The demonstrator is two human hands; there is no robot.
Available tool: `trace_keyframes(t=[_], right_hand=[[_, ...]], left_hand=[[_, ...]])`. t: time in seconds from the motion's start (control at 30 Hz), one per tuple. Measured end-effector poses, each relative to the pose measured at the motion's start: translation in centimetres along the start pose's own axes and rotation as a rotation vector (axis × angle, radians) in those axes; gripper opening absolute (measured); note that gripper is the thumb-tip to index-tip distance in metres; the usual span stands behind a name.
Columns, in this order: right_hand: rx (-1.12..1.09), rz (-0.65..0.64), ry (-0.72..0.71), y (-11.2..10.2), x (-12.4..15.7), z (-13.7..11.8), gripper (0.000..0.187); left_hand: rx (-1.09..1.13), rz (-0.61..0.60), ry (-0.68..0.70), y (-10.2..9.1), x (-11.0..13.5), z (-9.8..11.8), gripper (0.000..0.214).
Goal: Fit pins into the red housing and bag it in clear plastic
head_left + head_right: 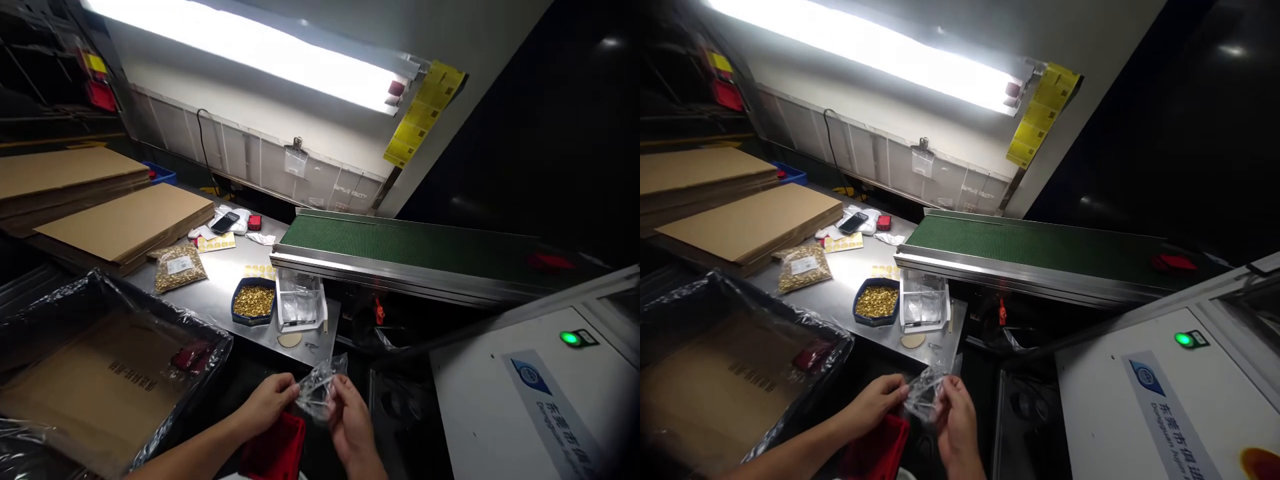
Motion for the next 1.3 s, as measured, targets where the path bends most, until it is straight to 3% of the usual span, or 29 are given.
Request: trace_keyframes(t=[0.1,0.17,0.33,0.47,0.53,0.67,0.8,0.9,1.0,1.1,1.17,1.3], right_hand=[[0.085,0.166,-0.036,0.3,-0.4,-1.2,0.042],[0.299,0.189,-0.111,1.3,-0.6,-2.1,0.041],[0.706,0.015,-0.149,4.6,-0.3,-2.7,0.033],[0.825,-0.183,-0.079,6.7,0.6,-2.7,0.021],[0.970,-0.201,-0.111,7.3,1.0,-3.4,0.014],[1.341,-0.210,-0.204,7.0,1.1,-4.2,0.009],[1.598,-0.093,-0.283,3.8,1.3,-2.4,0.025],[1.473,-0.049,-0.214,1.3,1.4,0.5,0.005],[1.008,-0.081,0.006,0.4,0.8,2.9,0.027],[0.582,-0.130,0.161,1.4,-0.1,2.6,0.037],[0.538,-0.308,0.204,2.9,-0.4,1.3,0.037],[0.728,-0.680,0.269,4.8,1.5,-0.5,0.025]], left_hand=[[-0.011,0.032,-0.008,-1.2,0.7,-0.7,0.049],[-0.040,0.065,0.000,-1.6,1.2,-0.6,0.042],[-0.113,0.109,0.019,-1.5,1.7,0.9,0.059],[-0.116,0.114,0.050,-1.2,0.8,1.3,0.032],[-0.068,0.094,0.031,-1.0,0.2,0.8,0.032],[0.125,0.092,-0.035,-0.8,-0.2,-1.1,0.048],[0.379,0.190,-0.129,-0.9,0.6,-2.7,0.046],[0.542,0.251,-0.168,-0.9,1.7,-3.3,0.039],[0.634,0.269,-0.181,-0.8,2.7,-3.9,0.041],[0.678,0.246,-0.211,-0.9,3.5,-4.7,0.050],[0.689,0.206,-0.223,-1.2,4.1,-5.0,0.056],[0.681,0.155,-0.204,-1.8,5.1,-5.3,0.063]])
Point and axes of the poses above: each hand's wrist, its own x-axis away from the middle knuckle, its own y-axis out of the palm, z = x × y, the point moved 5 cm from there along -x, towards the middle knuckle, and after that the axes turned 11 degrees about -z, right-handed, at the moved point
